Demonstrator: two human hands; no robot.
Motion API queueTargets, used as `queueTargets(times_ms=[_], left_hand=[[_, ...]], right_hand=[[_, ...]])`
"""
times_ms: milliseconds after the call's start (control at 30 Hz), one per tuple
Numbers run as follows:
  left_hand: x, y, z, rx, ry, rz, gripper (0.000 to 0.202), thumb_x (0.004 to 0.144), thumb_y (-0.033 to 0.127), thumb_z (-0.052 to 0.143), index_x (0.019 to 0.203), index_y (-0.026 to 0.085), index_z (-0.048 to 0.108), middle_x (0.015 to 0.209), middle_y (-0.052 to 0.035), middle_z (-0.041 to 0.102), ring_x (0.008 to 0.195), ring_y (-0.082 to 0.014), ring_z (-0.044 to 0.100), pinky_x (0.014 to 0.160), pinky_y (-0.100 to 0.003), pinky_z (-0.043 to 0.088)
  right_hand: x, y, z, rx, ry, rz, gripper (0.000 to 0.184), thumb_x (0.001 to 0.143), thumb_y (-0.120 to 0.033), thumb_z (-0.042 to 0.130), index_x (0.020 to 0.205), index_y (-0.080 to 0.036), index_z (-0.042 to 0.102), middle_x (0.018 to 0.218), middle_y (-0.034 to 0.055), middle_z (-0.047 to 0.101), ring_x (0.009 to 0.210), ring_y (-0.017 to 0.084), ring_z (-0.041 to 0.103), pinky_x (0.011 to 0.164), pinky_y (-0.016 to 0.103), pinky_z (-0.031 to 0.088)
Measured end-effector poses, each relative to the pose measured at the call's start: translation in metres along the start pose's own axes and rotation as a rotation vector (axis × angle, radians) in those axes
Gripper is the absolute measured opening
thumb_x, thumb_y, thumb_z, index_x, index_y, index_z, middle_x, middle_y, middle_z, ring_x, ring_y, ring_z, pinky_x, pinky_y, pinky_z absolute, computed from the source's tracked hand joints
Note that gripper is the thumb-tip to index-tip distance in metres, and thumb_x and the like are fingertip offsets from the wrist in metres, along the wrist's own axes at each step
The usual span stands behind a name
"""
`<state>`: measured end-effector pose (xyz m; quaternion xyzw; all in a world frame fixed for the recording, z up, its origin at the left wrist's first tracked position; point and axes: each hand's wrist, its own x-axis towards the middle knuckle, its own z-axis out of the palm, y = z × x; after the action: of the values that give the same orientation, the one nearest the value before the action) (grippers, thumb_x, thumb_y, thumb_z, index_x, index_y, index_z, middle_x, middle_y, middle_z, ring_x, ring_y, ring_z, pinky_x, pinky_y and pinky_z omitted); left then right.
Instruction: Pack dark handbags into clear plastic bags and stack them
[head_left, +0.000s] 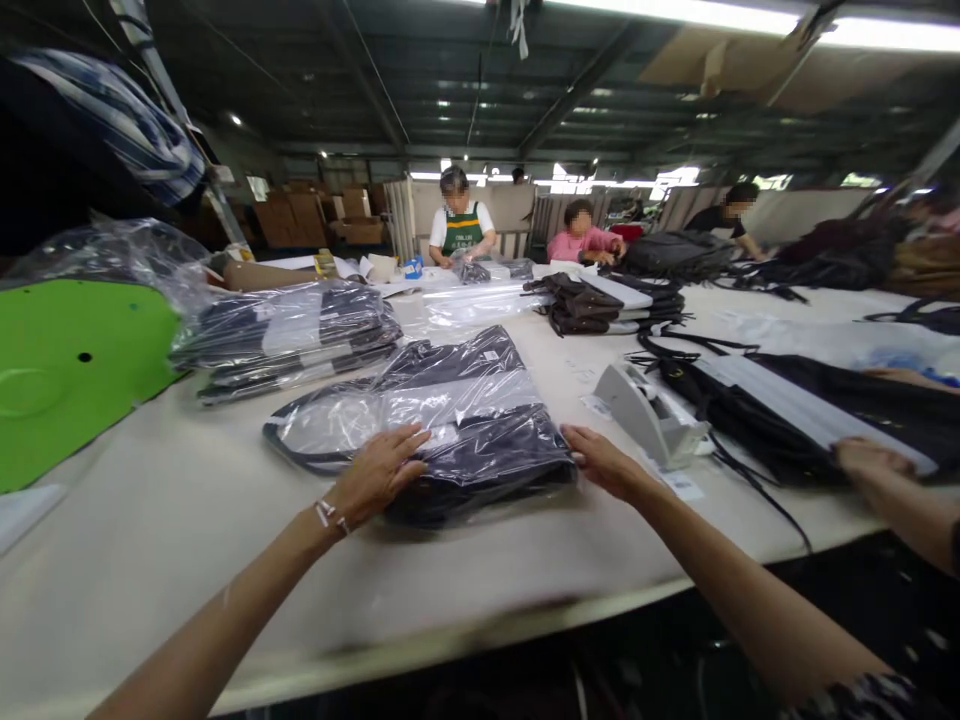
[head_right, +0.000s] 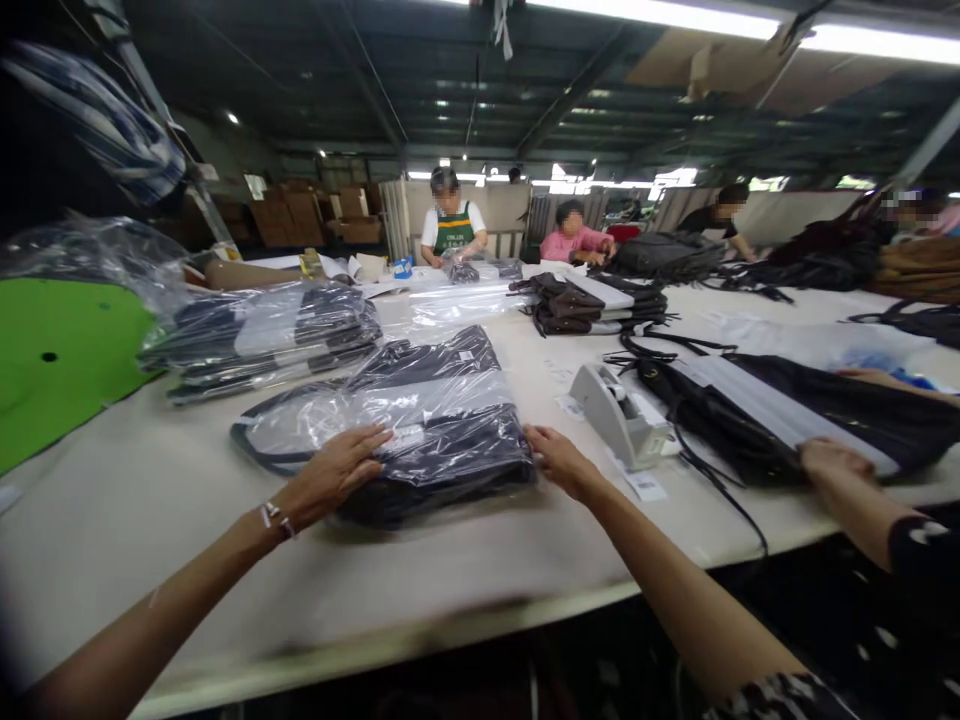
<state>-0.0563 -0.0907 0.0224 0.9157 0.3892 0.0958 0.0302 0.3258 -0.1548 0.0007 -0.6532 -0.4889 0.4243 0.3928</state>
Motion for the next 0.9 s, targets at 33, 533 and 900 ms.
queueTargets(times_ms=[33, 533, 900], left_hand=[[-0.001, 0.011, -0.001, -0.009, 0.022, 0.044, 0.047, 0.098, 0.036, 0.045, 0.144, 0.026, 0.044, 0.152, -0.0085, 0.044, 0.141, -0.0236, 0.038, 0.117, -0.046, 0.028], [0.052, 0.159, 0.019, -0.021, 0.074, 0.287, 0.039, 0.085, 0.018, 0.061, 0.123, 0.021, 0.056, 0.122, -0.0071, 0.063, 0.113, -0.0249, 0.056, 0.096, -0.039, 0.046], [0.060, 0.157, 0.049, -0.185, 0.362, 0.033, 0.010, 0.084, 0.011, 0.055, 0.084, 0.019, 0.061, 0.086, -0.0036, 0.063, 0.086, -0.0196, 0.059, 0.078, -0.030, 0.046]], right_hand=[[-0.010, 0.003, -0.006, 0.115, -0.043, 0.047, 0.048, 0.087, -0.059, 0.052, 0.110, -0.017, 0.060, 0.096, 0.0095, 0.071, 0.074, 0.017, 0.066, 0.067, 0.030, 0.053], [-0.044, 0.015, 0.021, 0.308, -0.120, 0.026, 0.091, 0.055, -0.015, 0.074, 0.139, -0.011, 0.038, 0.066, -0.0072, 0.063, 0.059, 0.011, 0.056, 0.058, 0.023, 0.040], [-0.034, 0.010, 0.053, 0.332, 0.142, 0.038, 0.084, 0.057, -0.020, 0.077, 0.133, -0.014, 0.043, 0.062, -0.0111, 0.046, 0.053, 0.010, 0.048, 0.044, 0.020, 0.039]])
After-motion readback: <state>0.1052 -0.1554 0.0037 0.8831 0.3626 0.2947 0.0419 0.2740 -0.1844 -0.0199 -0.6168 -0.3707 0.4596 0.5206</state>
